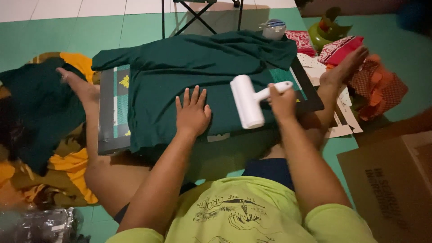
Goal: Using a lint roller to remove lint and debris from a green t-shirt laid out on a board.
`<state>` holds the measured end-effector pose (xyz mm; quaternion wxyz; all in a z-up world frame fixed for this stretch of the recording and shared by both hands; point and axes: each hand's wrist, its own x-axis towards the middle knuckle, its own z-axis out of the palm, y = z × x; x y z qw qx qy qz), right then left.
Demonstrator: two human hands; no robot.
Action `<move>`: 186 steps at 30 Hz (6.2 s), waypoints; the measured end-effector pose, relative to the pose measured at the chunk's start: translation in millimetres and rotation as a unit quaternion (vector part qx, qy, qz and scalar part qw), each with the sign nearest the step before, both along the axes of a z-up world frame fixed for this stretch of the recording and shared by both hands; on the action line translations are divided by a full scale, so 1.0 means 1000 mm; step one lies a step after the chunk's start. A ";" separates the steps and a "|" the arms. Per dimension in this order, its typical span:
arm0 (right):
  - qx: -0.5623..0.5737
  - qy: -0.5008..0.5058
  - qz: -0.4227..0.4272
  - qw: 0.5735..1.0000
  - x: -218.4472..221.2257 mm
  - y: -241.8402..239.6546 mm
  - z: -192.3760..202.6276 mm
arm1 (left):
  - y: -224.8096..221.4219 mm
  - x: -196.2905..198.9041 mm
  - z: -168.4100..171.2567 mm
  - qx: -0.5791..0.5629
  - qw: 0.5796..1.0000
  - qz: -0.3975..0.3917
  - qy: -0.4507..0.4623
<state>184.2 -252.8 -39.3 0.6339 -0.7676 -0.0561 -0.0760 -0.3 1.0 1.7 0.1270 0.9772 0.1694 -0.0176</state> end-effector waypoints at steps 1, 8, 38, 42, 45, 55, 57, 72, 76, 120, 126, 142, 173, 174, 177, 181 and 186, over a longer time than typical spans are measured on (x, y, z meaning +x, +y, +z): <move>-0.001 -0.001 0.002 1.000 0.016 -0.021 -0.009 | 0.000 -0.001 -0.001 -0.001 1.000 0.002 -0.001; -0.087 -0.066 -0.103 0.989 0.070 -0.129 -0.012 | 0.002 0.002 -0.006 0.001 1.000 0.004 -0.007; 0.375 0.227 0.068 0.896 0.015 0.050 0.009 | -0.017 -0.072 0.058 -0.403 0.902 -0.149 -0.040; 0.373 0.197 0.085 0.903 0.020 0.073 0.017 | 0.063 -0.045 0.000 -0.053 0.983 0.020 -0.176; 0.268 0.136 0.036 0.953 0.020 0.062 0.002 | 0.076 -0.051 -0.016 0.108 0.976 0.033 -0.188; 0.177 0.061 -0.027 0.982 0.019 -0.049 -0.006 | 0.016 -0.088 0.005 -0.049 0.988 0.002 -0.149; 0.189 0.092 -0.020 0.977 0.008 -0.049 0.016 | 0.022 -0.088 0.009 -0.107 0.988 0.058 -0.092; 0.310 0.103 -0.041 0.944 0.072 0.037 -0.002 | 0.225 0.005 -0.055 0.093 0.971 0.211 -0.060; 0.276 0.104 -0.086 0.952 0.079 -0.001 -0.010 | 0.223 0.002 -0.036 0.072 0.964 0.256 -0.012; 0.352 0.133 0.168 0.911 0.000 0.126 0.044 | 0.034 0.070 0.008 -0.433 0.882 -0.140 -0.123; 0.280 0.032 0.236 0.930 -0.078 0.154 0.025 | -0.002 0.094 0.004 -0.578 0.771 0.109 -0.244; -0.468 -0.150 0.309 0.814 0.113 0.121 0.010 | 0.122 0.098 0.015 -0.546 0.817 -0.031 -0.182; -0.503 -0.177 0.240 0.811 0.134 0.200 0.005 | 0.145 0.061 0.066 -0.557 0.814 0.112 -0.119; -0.492 -0.214 0.235 0.811 0.139 0.200 0.000 | 0.149 0.060 0.069 -0.539 0.823 0.092 -0.157; -0.514 -0.180 0.235 0.805 0.136 0.203 0.005 | 0.147 0.059 0.093 -0.545 0.821 0.090 -0.141; -0.508 -0.187 0.233 0.808 0.137 0.202 0.002 | 0.162 0.085 0.091 -0.525 0.847 0.000 -0.084; -0.491 -0.191 0.231 0.818 0.138 0.203 -0.002 | 0.162 0.129 0.083 -0.491 0.855 0.074 -0.152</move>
